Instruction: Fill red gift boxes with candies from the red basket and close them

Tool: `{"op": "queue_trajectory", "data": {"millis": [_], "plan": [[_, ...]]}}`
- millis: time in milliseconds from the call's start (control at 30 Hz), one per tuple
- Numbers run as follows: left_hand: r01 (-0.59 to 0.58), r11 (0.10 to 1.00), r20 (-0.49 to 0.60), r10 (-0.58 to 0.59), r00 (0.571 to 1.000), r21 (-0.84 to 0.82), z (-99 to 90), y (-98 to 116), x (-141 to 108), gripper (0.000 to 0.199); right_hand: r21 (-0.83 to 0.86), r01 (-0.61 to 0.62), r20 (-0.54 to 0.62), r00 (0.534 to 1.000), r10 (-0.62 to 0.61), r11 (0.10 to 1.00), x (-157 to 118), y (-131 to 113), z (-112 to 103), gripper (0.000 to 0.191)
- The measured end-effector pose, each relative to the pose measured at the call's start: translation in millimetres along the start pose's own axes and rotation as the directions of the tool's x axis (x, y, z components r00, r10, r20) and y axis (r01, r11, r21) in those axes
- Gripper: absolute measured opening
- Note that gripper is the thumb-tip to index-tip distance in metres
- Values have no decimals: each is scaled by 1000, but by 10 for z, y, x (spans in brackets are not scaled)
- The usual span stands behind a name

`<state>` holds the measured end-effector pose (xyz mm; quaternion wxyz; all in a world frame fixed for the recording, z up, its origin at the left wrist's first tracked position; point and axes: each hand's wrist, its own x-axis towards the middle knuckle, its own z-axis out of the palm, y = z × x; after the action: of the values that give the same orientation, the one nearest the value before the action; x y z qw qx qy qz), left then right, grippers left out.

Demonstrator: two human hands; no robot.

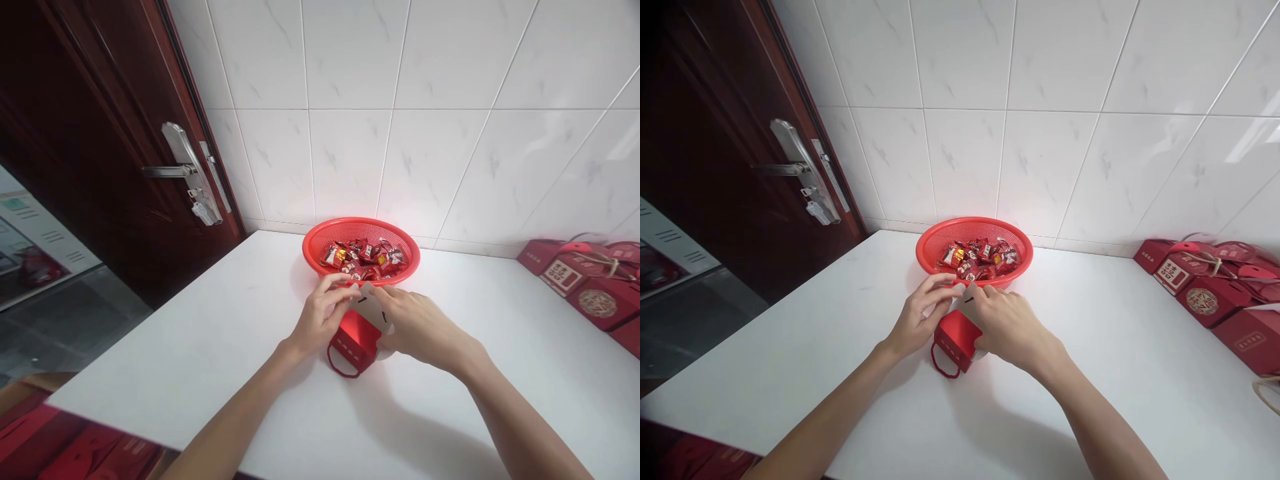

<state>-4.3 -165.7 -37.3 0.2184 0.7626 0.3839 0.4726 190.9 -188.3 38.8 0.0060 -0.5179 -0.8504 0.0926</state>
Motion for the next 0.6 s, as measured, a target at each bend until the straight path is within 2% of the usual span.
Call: {"op": "queue_trajectory", "data": {"millis": [133,233,300,467,600], "plan": [[-88,980,94,72,993,181,44,5,-42,33,48,30,-1,1000,-30,998,11,-9,11,32],[-204,937,148,167,975,284,84,8,-76,42,64,46,-4,999,-46,997,8,-5,20,33],[-231,920,181,181,967,316,107,19,-90,43,67,53,-9,999,-53,996,2,-3,18,34],[-145,941,214,80,973,305,114,67,-96,30,70,26,17,999,-27,997,-26,-22,-27,33],[12,998,106,-19,994,68,86,109,-82,31,163,23,72,997,-35,986,-64,-25,-58,40]]}}
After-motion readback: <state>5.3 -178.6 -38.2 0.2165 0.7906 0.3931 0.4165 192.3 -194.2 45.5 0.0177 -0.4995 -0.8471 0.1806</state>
